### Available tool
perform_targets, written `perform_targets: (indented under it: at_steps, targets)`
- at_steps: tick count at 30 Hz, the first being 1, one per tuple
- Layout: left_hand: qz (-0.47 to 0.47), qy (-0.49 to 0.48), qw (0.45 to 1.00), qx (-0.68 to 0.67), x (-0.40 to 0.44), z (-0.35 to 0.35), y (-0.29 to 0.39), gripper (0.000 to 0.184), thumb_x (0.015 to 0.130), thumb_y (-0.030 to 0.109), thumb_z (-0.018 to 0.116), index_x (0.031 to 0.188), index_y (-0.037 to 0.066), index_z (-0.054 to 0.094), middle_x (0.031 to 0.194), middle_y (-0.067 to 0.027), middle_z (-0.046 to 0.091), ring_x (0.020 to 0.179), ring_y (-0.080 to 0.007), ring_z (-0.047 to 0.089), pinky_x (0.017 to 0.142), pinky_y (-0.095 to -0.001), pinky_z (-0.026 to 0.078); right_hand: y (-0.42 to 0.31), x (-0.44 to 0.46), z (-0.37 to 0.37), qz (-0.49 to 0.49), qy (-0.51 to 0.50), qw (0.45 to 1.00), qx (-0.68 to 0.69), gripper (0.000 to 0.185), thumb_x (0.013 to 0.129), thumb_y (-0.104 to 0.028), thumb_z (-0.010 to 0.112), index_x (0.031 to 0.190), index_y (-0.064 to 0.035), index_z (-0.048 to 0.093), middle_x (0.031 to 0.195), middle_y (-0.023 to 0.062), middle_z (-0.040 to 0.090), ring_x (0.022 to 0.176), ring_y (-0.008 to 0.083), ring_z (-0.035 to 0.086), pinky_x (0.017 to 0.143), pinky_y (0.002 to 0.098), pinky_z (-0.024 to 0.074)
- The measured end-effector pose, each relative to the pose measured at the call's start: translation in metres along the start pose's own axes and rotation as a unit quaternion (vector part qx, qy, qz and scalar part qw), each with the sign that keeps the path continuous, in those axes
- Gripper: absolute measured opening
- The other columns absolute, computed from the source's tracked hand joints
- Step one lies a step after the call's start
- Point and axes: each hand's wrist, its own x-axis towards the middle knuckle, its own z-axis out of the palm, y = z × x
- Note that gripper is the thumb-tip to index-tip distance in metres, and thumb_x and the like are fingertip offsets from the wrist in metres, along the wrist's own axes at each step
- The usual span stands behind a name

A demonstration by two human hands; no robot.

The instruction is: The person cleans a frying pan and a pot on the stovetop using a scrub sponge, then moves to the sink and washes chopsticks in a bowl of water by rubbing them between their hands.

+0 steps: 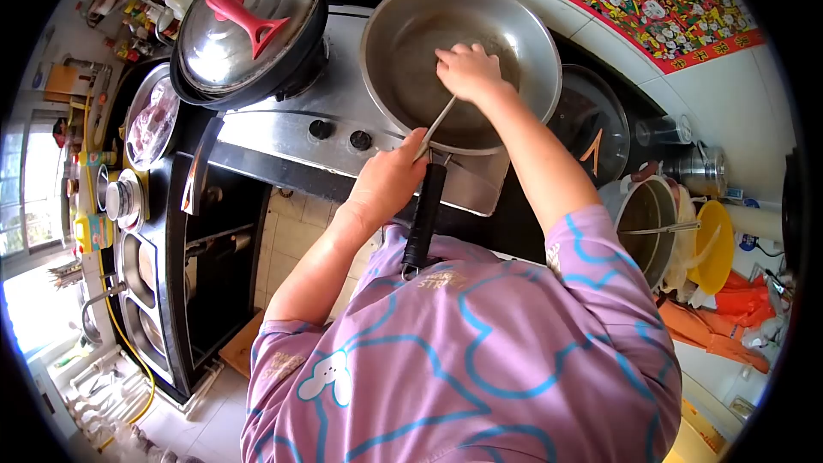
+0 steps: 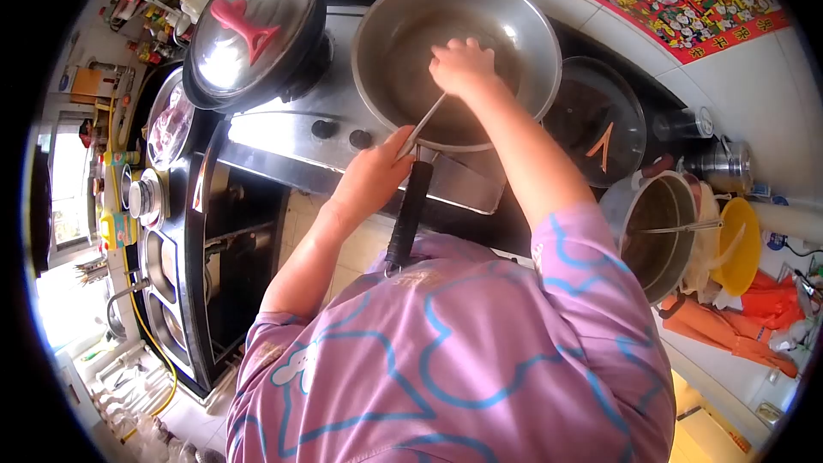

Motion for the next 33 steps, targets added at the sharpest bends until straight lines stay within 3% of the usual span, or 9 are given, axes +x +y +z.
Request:
perform_targets:
  at_steps: [2, 11, 15, 17, 21, 26, 29, 31, 33]
  targets:
    - [-0.006, 0.005, 1.0, 0.007, -0.005, 0.0, 0.0, 0.048, 0.093, 0.023, 0.053, 0.138, 0.011, 0.041, 0.081, -0.0277, 0.065, 0.08, -0.0468, 0.063, 0.075, -0.056, 0.048, 0.011, 0.028, -0.001, 0.028, -0.126, 0.991, 0.044, 0.045, 0.095, -0.038, 0.033, 0.13, -0.0284, 0.06, 0.14, 0.0073, 0.051, 0.133, 0.0354, 0.041, 0.104, 0.0581, 0.0368]
    - [-0.025, 0.022, 0.999, 0.039, -0.018, -0.002, 0.02, 0.051, 0.092, 0.021, 0.054, 0.14, 0.014, 0.04, 0.083, -0.0251, 0.066, 0.079, -0.0444, 0.064, 0.073, -0.0536, 0.05, 0.046, 0.032, -0.012, 0.121, -0.092, 0.977, 0.149, 0.036, 0.091, -0.017, 0.038, 0.09, 0.0001, 0.069, 0.092, 0.0193, 0.07, 0.07, 0.028, 0.069, 0.069, 0.0396, 0.0531]
    - [-0.006, 0.044, 0.995, 0.087, -0.023, 0.004, 0.025, 0.052, 0.092, 0.02, 0.054, 0.141, 0.019, 0.039, 0.079, -0.0239, 0.065, 0.076, -0.0436, 0.063, 0.07, -0.0533, 0.05, 0.06, 0.027, 0.01, 0.249, 0.036, 0.845, 0.473, 0.023, 0.092, -0.016, 0.046, 0.094, -0.0059, 0.066, 0.082, 0.0118, 0.065, 0.054, 0.0237, 0.06, 0.049, 0.0352, 0.0497]
    - [0.012, 0.04, 0.992, 0.119, -0.02, 0.002, 0.027, 0.054, 0.092, 0.019, 0.053, 0.143, 0.014, 0.037, 0.079, -0.0215, 0.066, 0.073, -0.0414, 0.065, 0.067, -0.0511, 0.052, 0.037, 0.01, -0.002, 0.34, 0.212, 0.601, 0.691, 0.03, 0.093, -0.009, 0.038, 0.105, 0.0037, 0.063, 0.098, 0.0205, 0.065, 0.073, 0.028, 0.067, 0.05, 0.04, 0.054]
    - [0.042, 0.052, 0.982, 0.175, -0.009, 0.01, 0.022, 0.055, 0.091, 0.015, 0.051, 0.143, 0.006, 0.036, 0.078, -0.0203, 0.066, 0.068, -0.0389, 0.067, 0.062, -0.049, 0.054, 0.001, 0.0, 0.01, 0.308, 0.23, 0.387, 0.838, 0.033, 0.102, -0.011, 0.032, 0.128, 0.0088, 0.037, 0.095, 0.0259, 0.057, 0.064, 0.0295, 0.064, 0.051, 0.0381, 0.0599]
    - [0.051, 0.081, 0.992, 0.087, 0.005, 0.003, 0.02, 0.048, 0.092, 0.018, 0.052, 0.138, 0.011, 0.04, 0.079, -0.0257, 0.066, 0.075, -0.0456, 0.064, 0.069, -0.0558, 0.051, -0.063, -0.03, 0.008, 0.19, 0.254, 0.552, 0.771, 0.038, 0.103, -0.027, 0.036, 0.083, 0.002, 0.049, 0.069, 0.0148, 0.062, 0.048, 0.023, 0.061, 0.045, 0.0324, 0.0512]
    - [-0.051, 0.068, 0.994, -0.063, 0.01, -0.02, 0.029, 0.046, 0.093, 0.023, 0.055, 0.135, 0.008, 0.041, 0.095, -0.0303, 0.065, 0.091, -0.0484, 0.062, 0.078, -0.0535, 0.048, -0.05, -0.044, 0.019, 0.119, 0.145, 0.685, 0.704, 0.046, 0.101, -0.032, 0.04, 0.081, 0.0047, 0.059, 0.073, 0.0187, 0.064, 0.066, 0.032, 0.067, 0.063, 0.0431, 0.0549]
    - [-0.085, 0.119, 0.987, -0.062, 0.009, -0.023, 0.029, 0.045, 0.094, 0.025, 0.055, 0.132, 0.006, 0.042, 0.101, -0.0314, 0.064, 0.1, -0.0493, 0.058, 0.083, -0.0536, 0.045, -0.042, -0.073, -0.003, 0.069, 0.021, 0.946, 0.315, 0.057, 0.098, -0.044, 0.037, 0.089, 0.0025, 0.069, 0.086, 0.0242, 0.067, 0.089, 0.041, 0.065, 0.09, 0.0516, 0.0462]
    - [-0.033, 0.165, 0.985, -0.039, 0.011, -0.021, 0.023, 0.042, 0.095, 0.027, 0.056, 0.129, 0.005, 0.043, 0.086, -0.0245, 0.067, 0.077, -0.0419, 0.066, 0.067, -0.0482, 0.051, -0.049, -0.078, 0.022, 0.026, 0.414, 0.882, 0.225, 0.056, 0.097, -0.045, 0.039, 0.084, 0.0021, 0.068, 0.088, 0.0221, 0.069, 0.089, 0.0413, 0.065, 0.09, 0.0499, 0.0465]
